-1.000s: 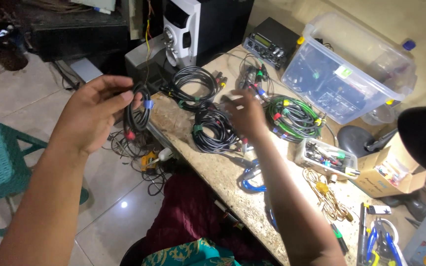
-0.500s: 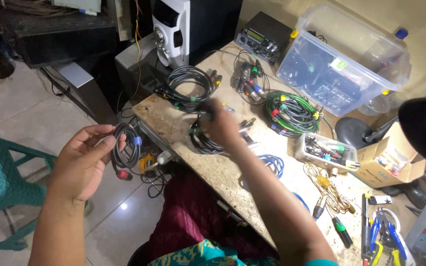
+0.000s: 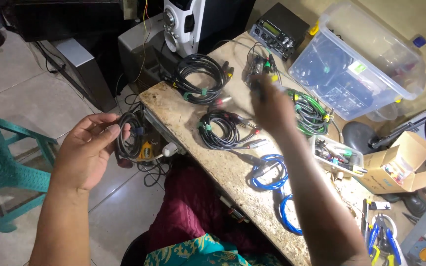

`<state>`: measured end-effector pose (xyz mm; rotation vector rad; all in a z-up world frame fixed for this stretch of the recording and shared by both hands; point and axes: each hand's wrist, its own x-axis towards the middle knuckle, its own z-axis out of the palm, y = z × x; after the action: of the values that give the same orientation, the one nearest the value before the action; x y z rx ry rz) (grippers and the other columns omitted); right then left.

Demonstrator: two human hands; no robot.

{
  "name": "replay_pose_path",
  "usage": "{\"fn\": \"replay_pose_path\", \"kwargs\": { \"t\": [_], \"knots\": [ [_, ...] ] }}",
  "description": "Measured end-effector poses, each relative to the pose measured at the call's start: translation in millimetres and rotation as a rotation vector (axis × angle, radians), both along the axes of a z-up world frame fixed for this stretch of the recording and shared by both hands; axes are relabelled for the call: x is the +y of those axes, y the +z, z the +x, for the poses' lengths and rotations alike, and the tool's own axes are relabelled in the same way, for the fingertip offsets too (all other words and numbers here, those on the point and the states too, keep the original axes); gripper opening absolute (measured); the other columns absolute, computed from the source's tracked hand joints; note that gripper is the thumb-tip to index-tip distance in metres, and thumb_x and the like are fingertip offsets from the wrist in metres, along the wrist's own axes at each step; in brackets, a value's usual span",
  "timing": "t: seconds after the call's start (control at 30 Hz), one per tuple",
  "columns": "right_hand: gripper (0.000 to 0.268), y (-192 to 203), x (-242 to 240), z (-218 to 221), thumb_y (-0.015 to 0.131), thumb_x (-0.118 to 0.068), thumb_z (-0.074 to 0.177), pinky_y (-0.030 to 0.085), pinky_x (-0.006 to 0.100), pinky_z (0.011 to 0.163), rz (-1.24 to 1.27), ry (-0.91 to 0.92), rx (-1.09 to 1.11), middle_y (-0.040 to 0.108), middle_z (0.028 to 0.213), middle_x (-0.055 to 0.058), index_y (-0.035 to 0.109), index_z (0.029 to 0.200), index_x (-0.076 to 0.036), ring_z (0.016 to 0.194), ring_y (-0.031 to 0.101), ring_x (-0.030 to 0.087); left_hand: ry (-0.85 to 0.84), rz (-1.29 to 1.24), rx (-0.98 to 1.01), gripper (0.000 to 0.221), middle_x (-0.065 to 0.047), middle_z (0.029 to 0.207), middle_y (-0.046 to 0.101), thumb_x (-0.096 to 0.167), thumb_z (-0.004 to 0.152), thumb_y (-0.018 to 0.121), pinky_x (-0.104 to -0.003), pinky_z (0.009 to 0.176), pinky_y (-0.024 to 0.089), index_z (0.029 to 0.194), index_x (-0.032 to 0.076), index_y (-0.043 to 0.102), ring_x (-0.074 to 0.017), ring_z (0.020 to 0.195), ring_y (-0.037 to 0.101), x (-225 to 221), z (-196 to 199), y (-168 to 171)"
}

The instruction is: Sorting and coiling various electronic cables on a repair workbench to organize the workspace.

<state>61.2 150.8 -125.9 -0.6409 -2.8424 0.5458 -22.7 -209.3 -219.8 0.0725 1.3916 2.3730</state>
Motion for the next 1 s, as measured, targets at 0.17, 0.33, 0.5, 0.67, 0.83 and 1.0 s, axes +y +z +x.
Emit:
{"fn": "replay_pose_path", "kwargs": {
  "t": [0.17,0.33,0.5,0.67,0.83,1.0],
  "knots": [
    [0.035,-59,-55,-11,0.039,-0.011,0.109,0.046,0.044,0.065,0.096,0.094,-0.205,0.067,0.110,0.010,0.051,0.140,-0.020,0.060,0.067,0.019,0.023,-0.037,-0.021,0.022,-0.016,0.112,0.067,-0.005,0.094,0.061,-0.034,0.100,0.060,0.116,0.000,0.061,-0.0299,0.109,0.070,-2,5,10],
    [0.073,-115,-70,-15,0.064,-0.033,0.096,0.051,0.059,0.088,0.148,0.160,-0.325,0.064,0.111,0.018,0.029,0.158,-0.017,0.088,0.069,0.039,0.018,-0.023,0.010,0.022,-0.016,0.104,0.067,-0.005,0.094,0.062,-0.035,0.101,0.059,0.115,0.002,0.061,-0.0308,0.101,0.070,-16,5,-3],
    [0.059,-112,-40,-17,0.063,-0.018,0.095,0.068,0.039,0.063,-0.022,0.110,-0.215,0.076,0.096,0.012,0.040,0.149,-0.028,0.074,0.075,0.028,0.047,-0.011,-0.037,0.024,-0.017,0.109,0.068,-0.007,0.093,0.061,-0.034,0.102,0.060,0.116,0.000,0.060,-0.0317,0.102,0.071,-25,8,-7],
    [0.052,-26,18,4,0.061,-0.009,0.098,0.068,0.033,0.055,-0.481,0.074,0.031,0.070,0.117,0.020,0.040,0.145,-0.015,0.072,0.075,0.022,0.071,-0.026,-0.019,0.024,-0.016,0.116,0.068,-0.008,0.094,0.059,-0.033,0.105,0.059,0.117,0.002,0.060,-0.0302,0.109,0.070,-38,8,-14],
    [0.055,44,65,30,0.071,-0.018,0.092,0.063,0.034,0.069,-0.578,0.043,0.216,0.061,0.131,0.023,0.046,0.141,-0.021,0.074,0.065,0.018,0.069,-0.106,0.032,0.021,-0.012,0.115,0.068,0.001,0.101,0.058,-0.036,0.066,0.059,0.121,0.009,0.059,-0.0275,0.103,0.071,-48,2,-38],
    [0.044,97,58,44,0.067,-0.009,0.098,0.059,0.033,0.075,-0.523,-0.161,0.195,0.063,0.114,0.017,0.052,0.137,-0.023,0.091,0.064,0.023,0.078,-0.051,0.021,0.025,-0.013,0.122,0.064,-0.005,0.101,0.054,-0.027,0.102,0.057,0.123,0.005,0.059,-0.0318,0.114,0.069,-53,-4,-51]
  ]
}}
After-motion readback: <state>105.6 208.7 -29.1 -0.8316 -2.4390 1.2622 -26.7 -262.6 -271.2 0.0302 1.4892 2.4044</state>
